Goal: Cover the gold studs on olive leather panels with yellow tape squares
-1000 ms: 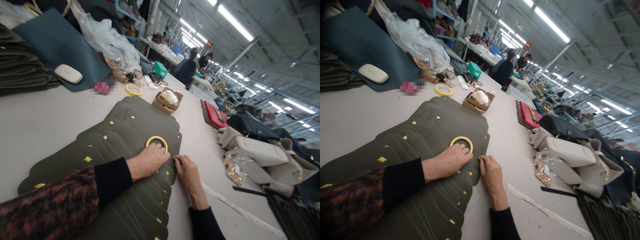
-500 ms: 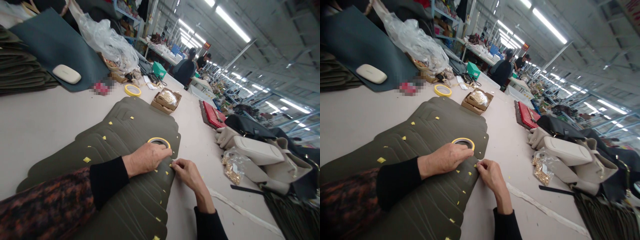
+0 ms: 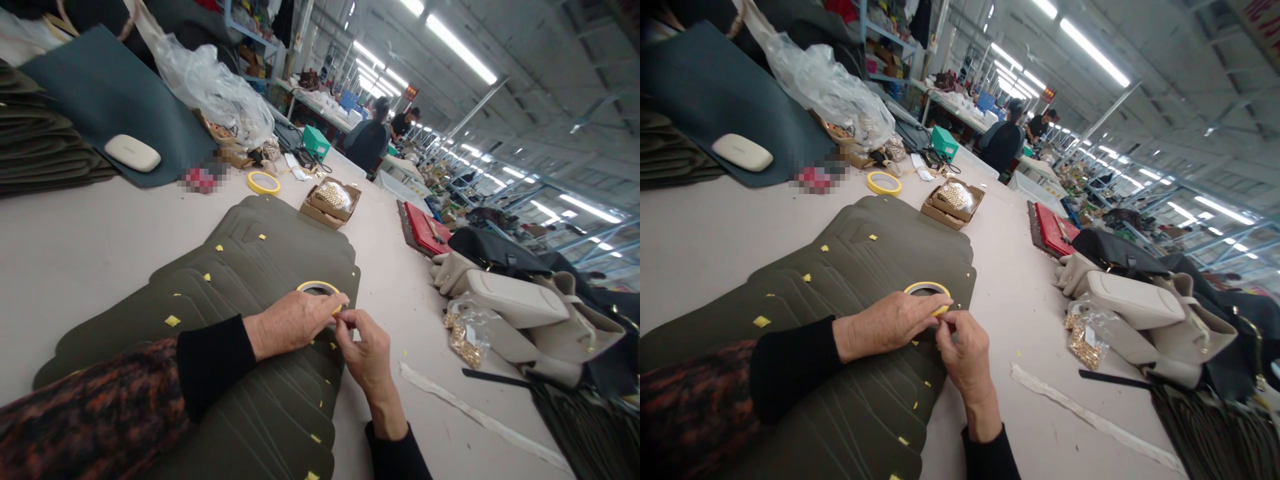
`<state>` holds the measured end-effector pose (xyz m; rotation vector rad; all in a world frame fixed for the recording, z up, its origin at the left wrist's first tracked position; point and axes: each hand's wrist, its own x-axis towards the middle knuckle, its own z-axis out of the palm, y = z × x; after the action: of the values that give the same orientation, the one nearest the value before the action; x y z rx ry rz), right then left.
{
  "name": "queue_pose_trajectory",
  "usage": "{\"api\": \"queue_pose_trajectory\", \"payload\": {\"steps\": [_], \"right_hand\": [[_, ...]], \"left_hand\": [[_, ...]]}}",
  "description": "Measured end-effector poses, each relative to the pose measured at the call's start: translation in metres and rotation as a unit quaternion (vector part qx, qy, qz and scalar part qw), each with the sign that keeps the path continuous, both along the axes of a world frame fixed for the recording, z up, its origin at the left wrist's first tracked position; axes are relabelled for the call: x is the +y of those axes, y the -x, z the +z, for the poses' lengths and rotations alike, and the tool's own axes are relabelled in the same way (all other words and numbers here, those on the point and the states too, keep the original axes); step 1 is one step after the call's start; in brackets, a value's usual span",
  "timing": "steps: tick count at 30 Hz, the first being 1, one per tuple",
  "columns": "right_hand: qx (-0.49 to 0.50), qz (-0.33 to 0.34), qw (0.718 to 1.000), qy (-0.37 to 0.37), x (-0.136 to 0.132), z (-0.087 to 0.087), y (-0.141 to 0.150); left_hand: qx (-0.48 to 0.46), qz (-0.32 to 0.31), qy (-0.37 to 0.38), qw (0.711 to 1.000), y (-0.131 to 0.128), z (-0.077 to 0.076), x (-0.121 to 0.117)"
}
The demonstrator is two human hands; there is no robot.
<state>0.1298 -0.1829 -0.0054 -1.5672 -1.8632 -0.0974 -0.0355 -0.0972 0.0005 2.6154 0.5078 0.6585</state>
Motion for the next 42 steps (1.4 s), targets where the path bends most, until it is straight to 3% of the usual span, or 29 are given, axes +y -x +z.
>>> {"api": "queue_pose_trajectory", "payload": {"steps": [5, 9, 11, 14, 17, 23, 31, 37, 42], "right_hand": [[-0.019, -0.035, 0.999, -0.030, -0.004, -0.001, 0.003], [0.120, -0.067, 0.990, 0.023, -0.002, 0.002, 0.010], [0.265, -0.089, 0.957, 0.081, 0.002, 0.000, 0.008], [0.457, -0.130, 0.871, 0.126, 0.010, -0.010, -0.007], [0.504, -0.164, 0.832, 0.164, 0.015, -0.023, -0.032], [0.407, -0.147, 0.875, 0.217, 0.021, -0.027, -0.050], [0.184, -0.160, 0.945, 0.219, 0.033, -0.021, -0.040], [0.093, -0.158, 0.959, 0.217, 0.038, -0.022, -0.049], [0.111, -0.176, 0.969, 0.130, 0.024, -0.022, -0.058]], "left_hand": [[0.003, 0.011, 0.023, 1.000, -0.001, 0.003, 0.002], [0.024, 0.032, -0.028, 0.999, -0.002, 0.006, 0.000], [0.025, 0.040, -0.070, 0.996, -0.002, 0.008, -0.004], [0.008, 0.048, -0.106, 0.993, -0.001, 0.008, -0.007], [0.029, 0.061, -0.107, 0.992, -0.001, 0.003, -0.005], [0.145, 0.070, -0.081, 0.984, -0.005, -0.006, 0.004], [0.156, 0.064, -0.070, 0.983, -0.005, -0.003, 0.004], [0.140, 0.060, -0.067, 0.986, -0.004, -0.007, 0.005], [0.117, 0.071, -0.070, 0.988, -0.003, -0.009, 0.007]]}}
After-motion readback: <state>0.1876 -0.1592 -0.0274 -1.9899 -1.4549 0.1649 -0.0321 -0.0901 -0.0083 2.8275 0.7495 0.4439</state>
